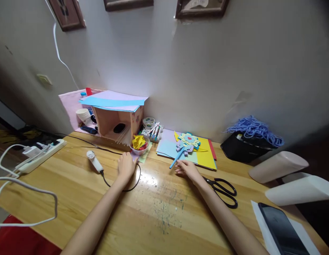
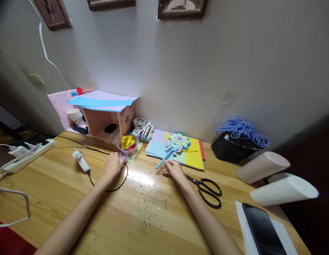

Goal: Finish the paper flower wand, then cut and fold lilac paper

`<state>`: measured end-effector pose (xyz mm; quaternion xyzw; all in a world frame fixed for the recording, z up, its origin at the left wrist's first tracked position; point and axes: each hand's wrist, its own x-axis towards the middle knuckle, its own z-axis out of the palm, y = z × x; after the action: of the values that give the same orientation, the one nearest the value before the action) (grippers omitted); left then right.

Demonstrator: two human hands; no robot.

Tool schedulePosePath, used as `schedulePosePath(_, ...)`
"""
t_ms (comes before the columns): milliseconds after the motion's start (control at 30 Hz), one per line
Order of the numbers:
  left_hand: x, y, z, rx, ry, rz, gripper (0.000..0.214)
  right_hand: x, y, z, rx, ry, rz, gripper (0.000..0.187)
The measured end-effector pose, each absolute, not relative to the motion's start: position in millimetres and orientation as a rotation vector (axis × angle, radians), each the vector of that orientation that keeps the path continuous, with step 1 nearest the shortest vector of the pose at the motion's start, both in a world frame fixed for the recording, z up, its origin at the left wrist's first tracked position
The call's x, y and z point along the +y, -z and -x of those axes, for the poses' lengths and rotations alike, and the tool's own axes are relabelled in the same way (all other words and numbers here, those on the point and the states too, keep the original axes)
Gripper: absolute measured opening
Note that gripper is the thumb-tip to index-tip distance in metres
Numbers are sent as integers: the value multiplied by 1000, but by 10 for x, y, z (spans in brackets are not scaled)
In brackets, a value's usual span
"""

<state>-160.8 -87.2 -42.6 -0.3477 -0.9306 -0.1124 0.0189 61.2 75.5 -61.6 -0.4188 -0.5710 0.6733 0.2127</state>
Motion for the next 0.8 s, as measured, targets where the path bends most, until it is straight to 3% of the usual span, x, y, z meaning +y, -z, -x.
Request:
schedulePosePath(333,-798,448,1928,-2973,837,1143,21,615,511,-746,-1902,-1538,1182,16)
schedulePosePath(500,-869,97,1918,-2849,974,1065,25,443,299,-722,-2252,-1086,979,26)
schedulePosePath(667,-1295,-436,1527,-2612,1048,962,27,241,154,-620,-2338,-971,912,27)
schedulePosePath(800,-1589,-649,1211,-2514,1532,1281,25,324,87,-598,-2311,-942,858,26)
